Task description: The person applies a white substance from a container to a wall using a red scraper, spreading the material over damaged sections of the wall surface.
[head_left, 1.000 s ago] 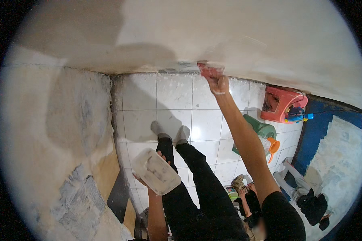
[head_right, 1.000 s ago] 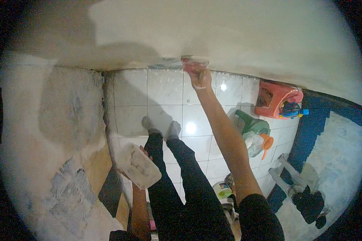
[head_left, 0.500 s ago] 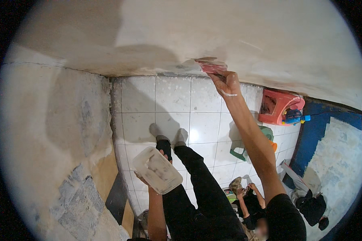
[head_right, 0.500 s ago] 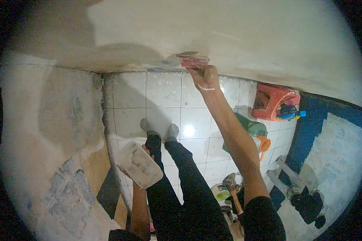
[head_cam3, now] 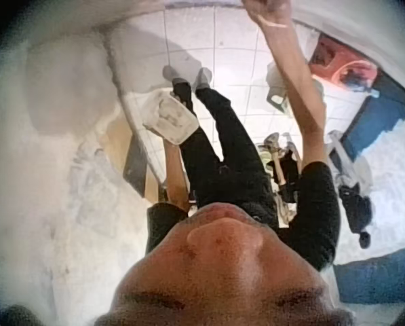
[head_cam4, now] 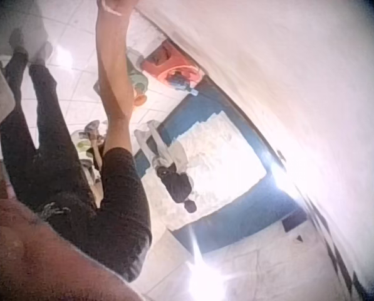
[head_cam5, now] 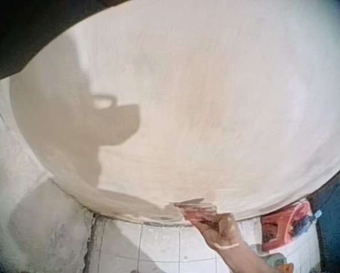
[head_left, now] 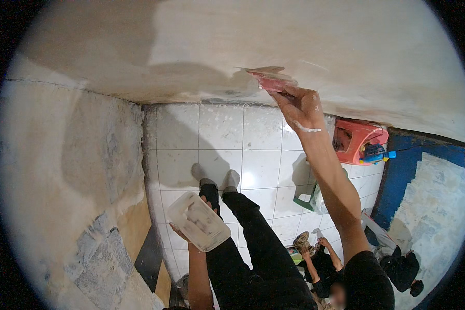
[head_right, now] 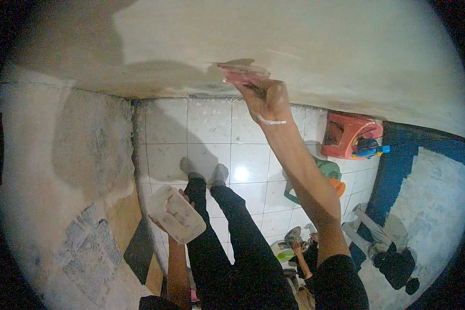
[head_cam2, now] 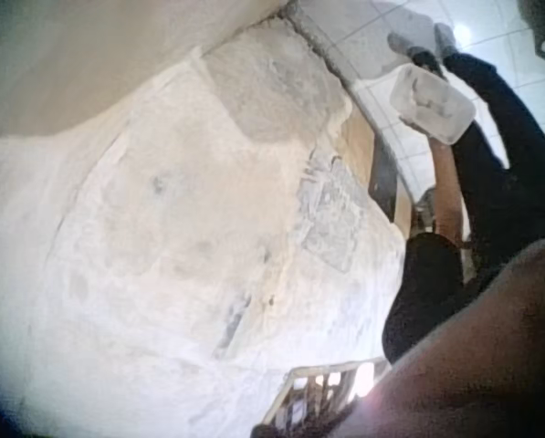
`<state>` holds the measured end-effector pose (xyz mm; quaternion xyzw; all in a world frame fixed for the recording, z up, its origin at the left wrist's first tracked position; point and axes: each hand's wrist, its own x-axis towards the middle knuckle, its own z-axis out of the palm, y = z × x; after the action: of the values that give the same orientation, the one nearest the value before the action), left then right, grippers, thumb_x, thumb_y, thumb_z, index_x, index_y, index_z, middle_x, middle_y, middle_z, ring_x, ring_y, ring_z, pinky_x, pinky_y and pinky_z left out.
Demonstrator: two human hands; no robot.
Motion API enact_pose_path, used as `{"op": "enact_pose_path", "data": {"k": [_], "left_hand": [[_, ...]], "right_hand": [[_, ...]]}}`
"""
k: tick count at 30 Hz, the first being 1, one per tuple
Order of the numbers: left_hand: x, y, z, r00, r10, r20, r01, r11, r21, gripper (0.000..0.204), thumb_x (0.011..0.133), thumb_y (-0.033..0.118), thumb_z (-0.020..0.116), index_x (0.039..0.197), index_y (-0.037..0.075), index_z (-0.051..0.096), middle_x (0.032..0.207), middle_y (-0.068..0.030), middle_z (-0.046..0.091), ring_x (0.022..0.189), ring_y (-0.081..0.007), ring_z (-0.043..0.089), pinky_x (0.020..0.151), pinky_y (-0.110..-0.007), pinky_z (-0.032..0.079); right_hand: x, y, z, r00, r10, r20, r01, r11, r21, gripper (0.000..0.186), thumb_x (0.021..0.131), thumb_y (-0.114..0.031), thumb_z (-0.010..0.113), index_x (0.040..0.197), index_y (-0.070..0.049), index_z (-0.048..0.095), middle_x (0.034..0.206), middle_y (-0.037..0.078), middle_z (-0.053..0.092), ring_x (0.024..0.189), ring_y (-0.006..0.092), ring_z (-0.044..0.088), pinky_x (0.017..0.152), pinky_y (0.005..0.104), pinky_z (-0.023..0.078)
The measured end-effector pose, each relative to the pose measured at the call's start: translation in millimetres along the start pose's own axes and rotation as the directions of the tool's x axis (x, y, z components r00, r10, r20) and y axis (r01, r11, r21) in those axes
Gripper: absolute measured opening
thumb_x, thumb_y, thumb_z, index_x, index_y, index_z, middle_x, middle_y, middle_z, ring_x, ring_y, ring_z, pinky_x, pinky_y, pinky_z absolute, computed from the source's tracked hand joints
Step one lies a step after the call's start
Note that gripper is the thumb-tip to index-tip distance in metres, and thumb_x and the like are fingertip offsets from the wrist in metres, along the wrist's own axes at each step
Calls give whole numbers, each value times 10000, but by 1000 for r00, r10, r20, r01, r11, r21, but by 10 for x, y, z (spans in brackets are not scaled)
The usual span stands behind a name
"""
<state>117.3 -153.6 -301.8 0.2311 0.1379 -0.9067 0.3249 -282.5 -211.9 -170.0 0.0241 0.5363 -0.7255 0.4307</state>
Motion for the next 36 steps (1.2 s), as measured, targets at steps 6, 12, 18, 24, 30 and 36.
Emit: {"op": "enact_pose_path", "data": {"k": [6, 12, 18, 24, 30, 36], "left_hand": [[43, -41, 15, 995, -37, 91, 40, 999, -34, 1061, 675, 683, 670, 1463, 109, 250, 1501, -192, 237, 1359, -366, 296, 1137, -551, 170], [-28, -98, -67, 999, -37, 40, 42, 989, -141, 1057, 672, 691, 668, 1462, 123, 256, 1508, -190, 214, 1357, -360, 296, 1130, -547, 193], [-40, -58, -89, 999, -22, 31, 23, 998, -55, 1053, 672, 695, 664, 1466, 139, 254, 1511, -182, 207, 1356, -365, 296, 1130, -553, 185], [-8, 1, -162, 1000, -29, 10, 30, 997, -72, 1073, 674, 685, 673, 1464, 102, 239, 1507, -189, 213, 1364, -381, 274, 1126, -564, 193], [-73, 26, -186, 994, -21, -107, 18, 999, -34, 1091, 661, 676, 693, 1468, 106, 232, 1511, -189, 208, 1364, -378, 275, 1126, -567, 187], [64, -74, -133, 995, -82, -61, 76, 992, -98, 1070, 661, 654, 710, 1470, 135, 240, 1517, -185, 191, 1369, -377, 265, 1130, -559, 177]], "right_hand": [[-212, -324, 281, 998, 58, -14, -48, 916, 399, 324, 905, 102, 354, 1201, 234, 349, 1238, 283, 472, 1226, 348, 446, 1098, 411, 368], [-659, -109, 88, 998, -49, -39, 62, 874, 482, 302, 890, 99, 374, 1171, 208, 393, 1246, 287, 469, 1196, 356, 470, 1089, 484, 365], [94, 926, -952, 987, 117, -110, -78, 947, 312, 344, 907, 43, 365, 1224, 175, 386, 1210, 289, 521, 1153, 381, 523, 1030, 477, 430], [1212, 1316, -1750, 987, -163, -1, 154, 931, 331, 515, 856, -210, 589, 1245, 87, 429, 1167, 295, 546, 1067, 437, 569, 884, 517, 519], [1036, 829, -1265, 984, 18, -175, 45, 935, 351, 371, 922, 2, 352, 1207, 239, 332, 1275, 365, 395, 1182, 467, 448, 1058, 478, 420], [236, 65, -749, 987, 47, -151, 7, 941, 339, 379, 902, 62, 321, 1237, 236, 290, 1308, 338, 377, 1226, 447, 416, 1093, 508, 361]]}}
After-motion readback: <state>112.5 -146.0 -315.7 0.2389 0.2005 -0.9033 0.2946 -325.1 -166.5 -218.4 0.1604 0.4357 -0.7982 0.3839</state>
